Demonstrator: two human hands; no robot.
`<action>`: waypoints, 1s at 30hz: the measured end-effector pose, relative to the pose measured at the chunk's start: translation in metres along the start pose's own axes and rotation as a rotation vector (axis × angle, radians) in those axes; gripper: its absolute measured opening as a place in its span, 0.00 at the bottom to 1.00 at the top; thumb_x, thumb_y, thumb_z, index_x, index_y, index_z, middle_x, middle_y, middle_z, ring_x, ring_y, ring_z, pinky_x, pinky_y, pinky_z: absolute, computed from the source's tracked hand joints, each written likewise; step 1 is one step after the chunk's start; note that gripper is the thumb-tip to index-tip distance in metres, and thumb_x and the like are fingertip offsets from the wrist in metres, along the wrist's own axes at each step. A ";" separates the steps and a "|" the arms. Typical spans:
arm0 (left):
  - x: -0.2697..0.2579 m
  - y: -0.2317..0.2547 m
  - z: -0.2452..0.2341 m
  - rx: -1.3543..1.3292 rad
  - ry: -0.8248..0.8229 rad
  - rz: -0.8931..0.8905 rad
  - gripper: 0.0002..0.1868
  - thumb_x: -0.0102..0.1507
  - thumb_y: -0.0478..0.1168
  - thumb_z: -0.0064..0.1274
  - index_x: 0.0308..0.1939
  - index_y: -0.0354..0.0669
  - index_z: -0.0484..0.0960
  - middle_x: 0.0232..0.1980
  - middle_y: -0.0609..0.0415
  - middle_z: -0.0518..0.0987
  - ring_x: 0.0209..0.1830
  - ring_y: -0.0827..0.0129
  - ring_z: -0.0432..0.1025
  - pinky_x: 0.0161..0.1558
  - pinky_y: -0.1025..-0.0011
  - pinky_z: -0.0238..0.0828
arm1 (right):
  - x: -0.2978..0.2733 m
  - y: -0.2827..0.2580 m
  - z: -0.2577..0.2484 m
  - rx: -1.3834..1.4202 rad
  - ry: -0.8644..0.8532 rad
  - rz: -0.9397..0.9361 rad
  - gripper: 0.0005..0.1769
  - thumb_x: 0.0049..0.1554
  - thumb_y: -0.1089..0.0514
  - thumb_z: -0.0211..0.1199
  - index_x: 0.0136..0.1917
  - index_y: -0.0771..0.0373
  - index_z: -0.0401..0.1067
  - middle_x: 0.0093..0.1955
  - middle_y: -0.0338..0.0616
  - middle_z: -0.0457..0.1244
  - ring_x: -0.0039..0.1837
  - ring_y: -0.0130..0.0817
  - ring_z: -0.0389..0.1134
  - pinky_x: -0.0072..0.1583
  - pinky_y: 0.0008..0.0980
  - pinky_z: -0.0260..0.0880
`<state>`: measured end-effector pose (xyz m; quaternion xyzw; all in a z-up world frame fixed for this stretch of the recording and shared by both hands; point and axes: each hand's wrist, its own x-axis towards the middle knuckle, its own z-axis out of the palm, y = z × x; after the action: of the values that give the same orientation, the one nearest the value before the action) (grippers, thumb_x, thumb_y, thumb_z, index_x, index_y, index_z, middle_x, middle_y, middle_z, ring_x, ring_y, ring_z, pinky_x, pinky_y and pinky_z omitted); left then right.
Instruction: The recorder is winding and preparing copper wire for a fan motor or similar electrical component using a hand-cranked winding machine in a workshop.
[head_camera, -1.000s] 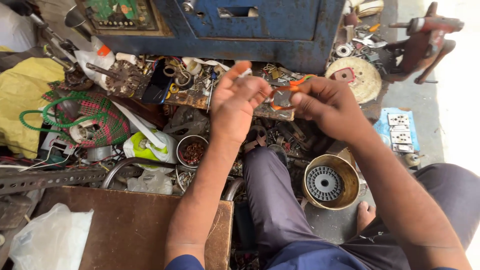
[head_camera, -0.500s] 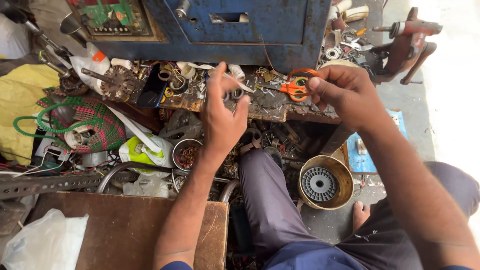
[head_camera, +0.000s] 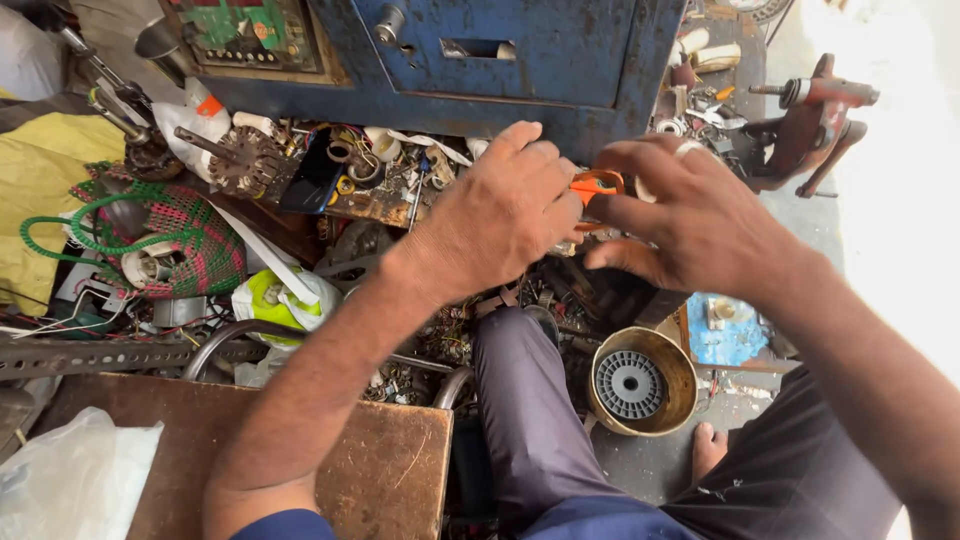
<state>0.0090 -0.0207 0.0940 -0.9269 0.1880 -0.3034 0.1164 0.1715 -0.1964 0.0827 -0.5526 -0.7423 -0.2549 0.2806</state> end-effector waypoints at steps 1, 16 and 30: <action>0.003 -0.003 -0.004 -0.052 0.002 0.037 0.03 0.64 0.37 0.56 0.39 0.40 0.81 0.44 0.50 0.79 0.51 0.59 0.74 0.68 0.52 0.65 | 0.000 0.003 0.001 -0.048 -0.074 -0.092 0.22 0.53 0.40 0.66 0.47 0.61 0.75 0.56 0.58 0.65 0.55 0.49 0.67 0.47 0.39 0.66; -0.036 -0.114 -0.035 -0.337 0.232 -0.233 0.04 0.68 0.29 0.59 0.38 0.41 0.83 0.48 0.50 0.84 0.52 0.62 0.79 0.55 0.64 0.78 | 0.004 0.004 -0.042 0.354 0.054 0.128 0.44 0.57 0.35 0.64 0.71 0.71 0.62 0.63 0.58 0.63 0.65 0.46 0.67 0.64 0.42 0.70; -0.040 -0.165 -0.029 -0.122 0.100 -0.396 0.07 0.69 0.35 0.65 0.45 0.37 0.81 0.40 0.47 0.81 0.40 0.57 0.76 0.44 0.57 0.73 | -0.158 -0.001 -0.021 0.203 -0.602 0.714 0.24 0.48 0.47 0.73 0.58 0.55 0.79 0.56 0.43 0.71 0.48 0.44 0.75 0.51 0.40 0.77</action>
<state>0.0073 0.1421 0.1510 -0.9348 0.0259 -0.3539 -0.0113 0.2104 -0.3180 -0.0126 -0.7923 -0.5752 0.1025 0.1757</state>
